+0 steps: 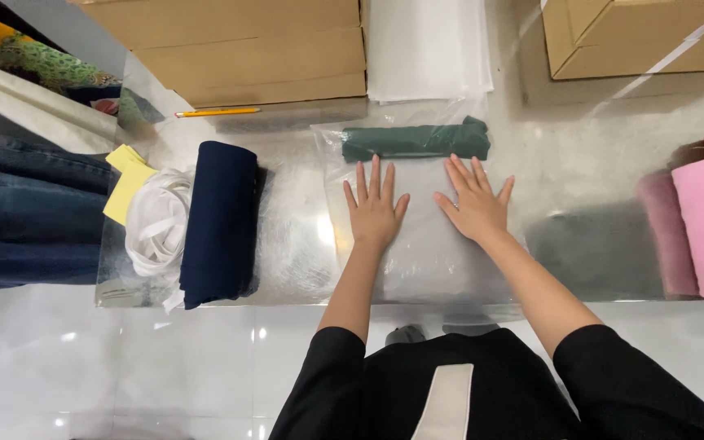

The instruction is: The person wraps folded green and brown garments in clear plastic wrap on a metal table. They then open a cardboard box, place the wrapped items inside, and close the box.

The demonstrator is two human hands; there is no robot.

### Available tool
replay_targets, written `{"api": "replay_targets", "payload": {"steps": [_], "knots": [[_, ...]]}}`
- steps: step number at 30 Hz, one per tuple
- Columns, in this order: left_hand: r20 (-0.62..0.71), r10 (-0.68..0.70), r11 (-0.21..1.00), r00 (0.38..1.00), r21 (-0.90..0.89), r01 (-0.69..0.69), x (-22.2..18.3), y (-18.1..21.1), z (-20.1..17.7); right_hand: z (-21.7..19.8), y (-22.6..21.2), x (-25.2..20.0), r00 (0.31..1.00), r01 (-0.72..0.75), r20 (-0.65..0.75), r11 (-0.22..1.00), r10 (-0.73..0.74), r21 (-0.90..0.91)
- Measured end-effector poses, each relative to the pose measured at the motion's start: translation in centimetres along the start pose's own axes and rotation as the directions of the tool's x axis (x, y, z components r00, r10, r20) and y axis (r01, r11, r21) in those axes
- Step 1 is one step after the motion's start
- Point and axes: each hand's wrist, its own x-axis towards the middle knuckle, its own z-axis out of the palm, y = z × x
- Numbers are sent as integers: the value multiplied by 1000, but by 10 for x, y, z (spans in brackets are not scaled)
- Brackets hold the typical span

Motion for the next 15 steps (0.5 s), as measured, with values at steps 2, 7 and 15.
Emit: {"api": "replay_targets", "payload": {"steps": [2,7,15], "knots": [[5,22,1000,1000,5,-22,20,10,11,-5,16,7,999,-38,-20,999,38,2],[-12,81,996,997,22,-81,49,21,26,17,37,34,991,-100,-89,995,97,-26],[12,-4,1000,1000,-7,4,55,-7,-3,23,-37,31,976,211,36,976,-213,61]]}}
